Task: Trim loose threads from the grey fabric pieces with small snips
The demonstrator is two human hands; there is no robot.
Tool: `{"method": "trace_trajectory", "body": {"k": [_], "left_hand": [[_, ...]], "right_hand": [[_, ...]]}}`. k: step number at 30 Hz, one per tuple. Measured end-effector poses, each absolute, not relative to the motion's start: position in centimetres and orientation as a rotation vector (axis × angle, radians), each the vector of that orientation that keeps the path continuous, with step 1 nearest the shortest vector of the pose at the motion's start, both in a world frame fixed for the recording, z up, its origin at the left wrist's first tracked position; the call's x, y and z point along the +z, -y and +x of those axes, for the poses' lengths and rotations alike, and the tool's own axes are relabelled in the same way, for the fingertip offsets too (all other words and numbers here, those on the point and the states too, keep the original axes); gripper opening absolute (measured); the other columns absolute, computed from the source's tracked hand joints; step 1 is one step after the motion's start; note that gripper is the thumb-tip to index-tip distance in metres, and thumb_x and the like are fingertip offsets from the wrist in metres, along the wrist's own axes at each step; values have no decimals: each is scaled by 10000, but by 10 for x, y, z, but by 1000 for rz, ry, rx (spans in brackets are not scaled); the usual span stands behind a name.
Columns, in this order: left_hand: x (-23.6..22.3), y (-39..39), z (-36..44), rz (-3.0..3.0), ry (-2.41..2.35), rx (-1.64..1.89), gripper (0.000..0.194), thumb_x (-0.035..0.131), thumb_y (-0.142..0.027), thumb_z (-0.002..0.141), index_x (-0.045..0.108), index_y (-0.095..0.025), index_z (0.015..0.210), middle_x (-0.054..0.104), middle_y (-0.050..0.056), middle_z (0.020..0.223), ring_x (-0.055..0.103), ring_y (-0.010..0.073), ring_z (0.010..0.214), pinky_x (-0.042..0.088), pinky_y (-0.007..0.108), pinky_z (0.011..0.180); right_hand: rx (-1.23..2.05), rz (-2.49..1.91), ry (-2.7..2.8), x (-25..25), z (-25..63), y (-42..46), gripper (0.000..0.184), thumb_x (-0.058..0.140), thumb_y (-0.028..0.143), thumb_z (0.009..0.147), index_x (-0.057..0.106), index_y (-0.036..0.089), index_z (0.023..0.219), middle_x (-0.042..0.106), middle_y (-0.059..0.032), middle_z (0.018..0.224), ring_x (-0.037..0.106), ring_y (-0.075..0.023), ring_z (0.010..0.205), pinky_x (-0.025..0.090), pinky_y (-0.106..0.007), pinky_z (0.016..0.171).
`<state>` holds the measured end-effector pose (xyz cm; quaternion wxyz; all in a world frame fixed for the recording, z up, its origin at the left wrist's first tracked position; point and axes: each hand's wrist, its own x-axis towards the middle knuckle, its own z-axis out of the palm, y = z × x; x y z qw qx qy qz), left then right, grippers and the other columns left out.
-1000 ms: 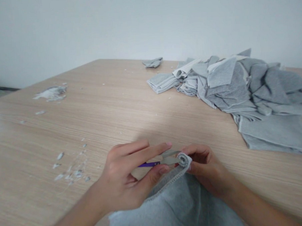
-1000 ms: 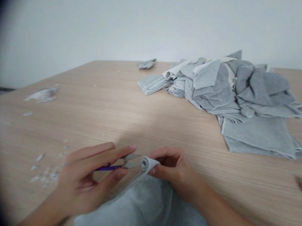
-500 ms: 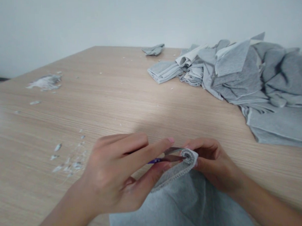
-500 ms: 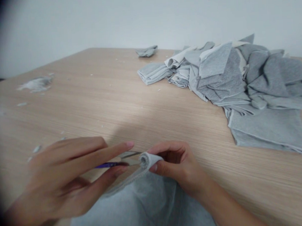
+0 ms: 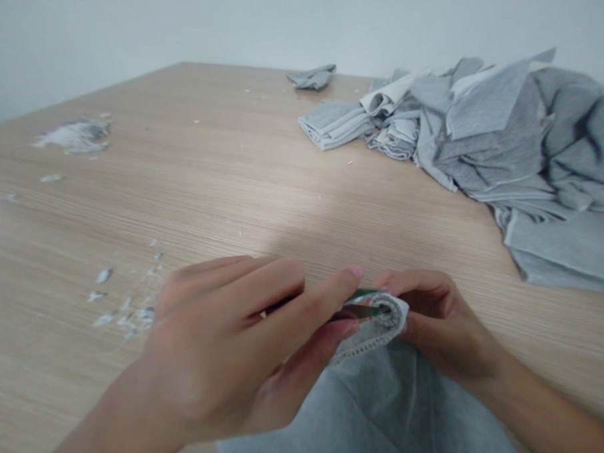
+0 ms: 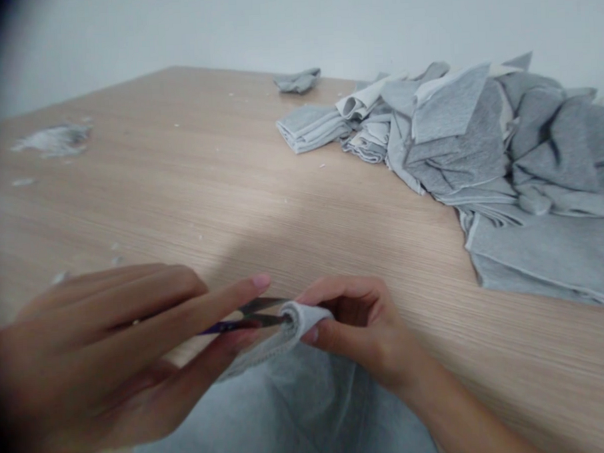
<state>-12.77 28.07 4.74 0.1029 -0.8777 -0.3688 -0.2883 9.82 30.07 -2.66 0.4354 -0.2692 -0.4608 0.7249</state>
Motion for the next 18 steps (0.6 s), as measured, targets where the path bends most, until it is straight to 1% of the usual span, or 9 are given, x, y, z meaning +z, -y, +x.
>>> {"method": "trace_trajectory", "body": {"k": [4,11,15,18], "left_hand": [[45,-280,-127,-2555,1094,-833,279,652,-394,906,698,-308,1167,530,-43,544,442,111,423,333,240,413],[46,-280,-131,-2537,1029,-787,277,659,-389,903,688,-275,1154,610,-37,598,457,104,427,324,263,410],[46,-280,-132,-2534,1001,-756,307,659,-396,905,673,-253,1177,608,-39,602,476,108,445,334,264,423],[45,-280,-134,-2534,969,-750,308,664,-395,902,672,-245,1171,599,-47,589,461,104,435,319,264,423]], "right_hand": [[1834,-668,1128,-27,99,-300,176,864,313,737,808,317,904,758,-8,840,683,-147,788,549,-258,703],[1805,-697,1137,-26,99,-301,170,873,336,722,808,317,878,756,-10,815,681,-155,759,552,-275,685],[1793,-716,1131,-25,99,-300,181,882,349,708,809,318,871,756,-12,814,681,-158,758,557,-276,683],[1801,-709,1144,-25,99,-300,180,876,354,718,810,319,882,759,-14,828,682,-149,767,559,-260,692]]}}
